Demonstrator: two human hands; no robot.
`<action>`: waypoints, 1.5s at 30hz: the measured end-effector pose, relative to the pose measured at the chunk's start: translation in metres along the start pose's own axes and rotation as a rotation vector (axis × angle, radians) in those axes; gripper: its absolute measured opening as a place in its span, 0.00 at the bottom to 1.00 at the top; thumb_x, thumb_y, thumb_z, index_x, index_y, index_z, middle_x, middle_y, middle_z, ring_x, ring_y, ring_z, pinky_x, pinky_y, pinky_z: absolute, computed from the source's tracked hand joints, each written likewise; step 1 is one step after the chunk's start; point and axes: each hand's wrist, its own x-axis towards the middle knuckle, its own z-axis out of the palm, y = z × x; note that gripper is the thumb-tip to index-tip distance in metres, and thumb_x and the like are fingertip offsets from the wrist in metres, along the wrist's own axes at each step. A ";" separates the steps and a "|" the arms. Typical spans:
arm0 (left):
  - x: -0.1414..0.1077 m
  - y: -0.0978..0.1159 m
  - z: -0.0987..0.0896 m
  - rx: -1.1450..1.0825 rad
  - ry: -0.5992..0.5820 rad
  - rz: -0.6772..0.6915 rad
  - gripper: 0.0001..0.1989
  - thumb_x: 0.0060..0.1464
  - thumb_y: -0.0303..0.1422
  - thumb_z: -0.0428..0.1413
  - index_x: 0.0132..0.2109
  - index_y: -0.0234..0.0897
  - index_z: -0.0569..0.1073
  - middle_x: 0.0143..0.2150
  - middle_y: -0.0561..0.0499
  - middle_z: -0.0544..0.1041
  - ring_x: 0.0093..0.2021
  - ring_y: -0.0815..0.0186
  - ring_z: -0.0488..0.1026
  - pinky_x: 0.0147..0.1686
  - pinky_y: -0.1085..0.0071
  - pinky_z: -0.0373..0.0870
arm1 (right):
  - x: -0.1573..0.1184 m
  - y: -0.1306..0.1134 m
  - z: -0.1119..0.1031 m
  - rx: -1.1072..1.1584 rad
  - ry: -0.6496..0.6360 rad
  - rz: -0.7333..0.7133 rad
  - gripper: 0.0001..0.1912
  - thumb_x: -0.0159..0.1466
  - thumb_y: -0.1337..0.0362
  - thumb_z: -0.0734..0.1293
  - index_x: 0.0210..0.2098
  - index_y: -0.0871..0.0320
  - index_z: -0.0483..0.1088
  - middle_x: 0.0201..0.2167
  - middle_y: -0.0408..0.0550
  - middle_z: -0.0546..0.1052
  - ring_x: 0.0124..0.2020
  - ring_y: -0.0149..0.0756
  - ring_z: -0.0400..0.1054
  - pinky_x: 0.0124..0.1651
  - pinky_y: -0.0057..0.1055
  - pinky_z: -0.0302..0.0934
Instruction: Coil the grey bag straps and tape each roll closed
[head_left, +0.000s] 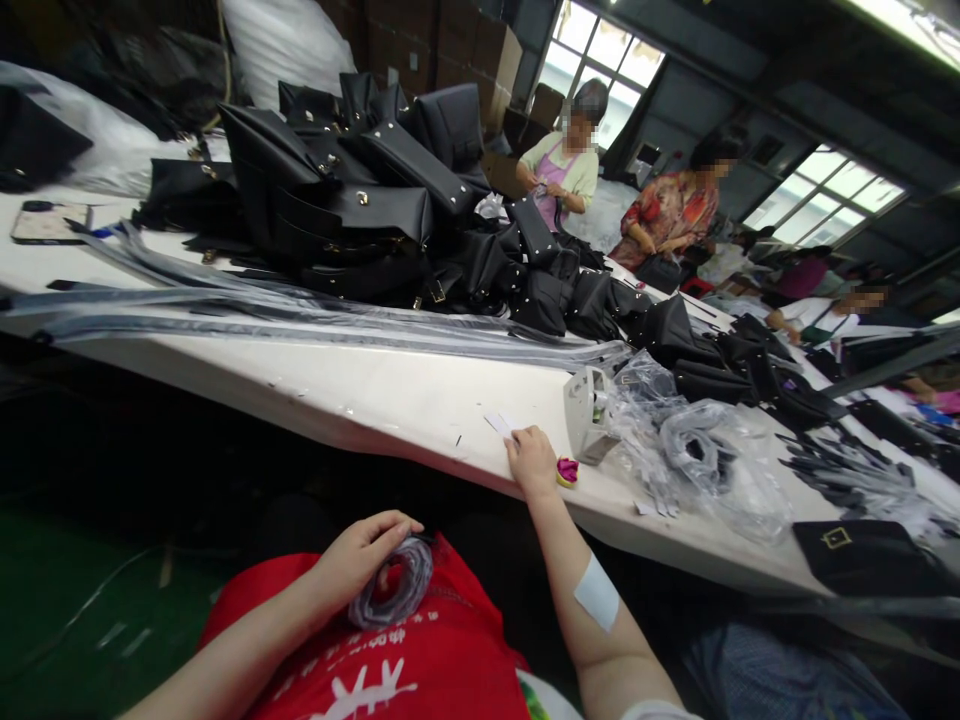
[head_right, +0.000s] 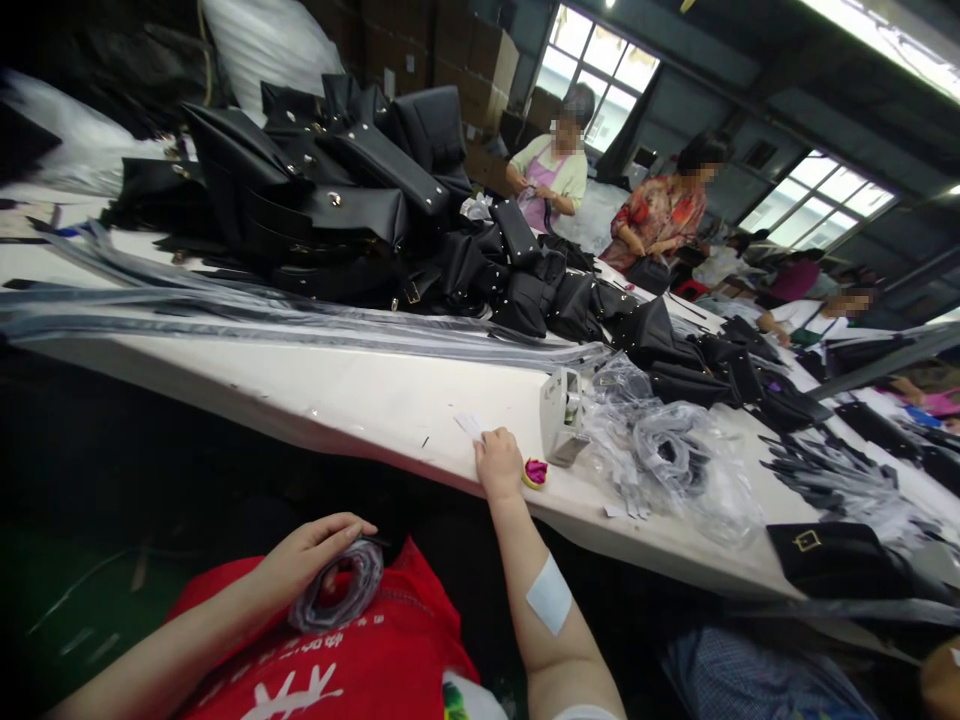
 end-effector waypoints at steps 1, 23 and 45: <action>0.001 -0.002 0.000 -0.009 0.003 0.001 0.23 0.51 0.51 0.53 0.41 0.35 0.76 0.26 0.54 0.72 0.18 0.70 0.63 0.18 0.74 0.60 | 0.000 0.000 0.002 -0.020 -0.003 -0.016 0.10 0.67 0.63 0.61 0.42 0.58 0.72 0.40 0.53 0.71 0.45 0.40 0.63 0.48 0.32 0.57; -0.014 0.002 0.001 0.136 0.065 -0.013 0.22 0.55 0.48 0.48 0.46 0.35 0.74 0.31 0.51 0.77 0.17 0.69 0.67 0.20 0.72 0.64 | -0.056 -0.052 -0.065 0.966 -0.294 -0.162 0.18 0.65 0.60 0.60 0.53 0.60 0.64 0.22 0.40 0.72 0.20 0.28 0.63 0.27 0.25 0.57; -0.022 0.058 -0.009 0.879 0.527 0.672 0.17 0.63 0.38 0.46 0.53 0.40 0.73 0.47 0.43 0.77 0.46 0.60 0.75 0.47 0.67 0.71 | -0.106 -0.128 -0.027 1.748 -0.836 0.273 0.19 0.56 0.50 0.69 0.28 0.60 0.63 0.13 0.37 0.68 0.09 0.21 0.52 0.12 0.19 0.41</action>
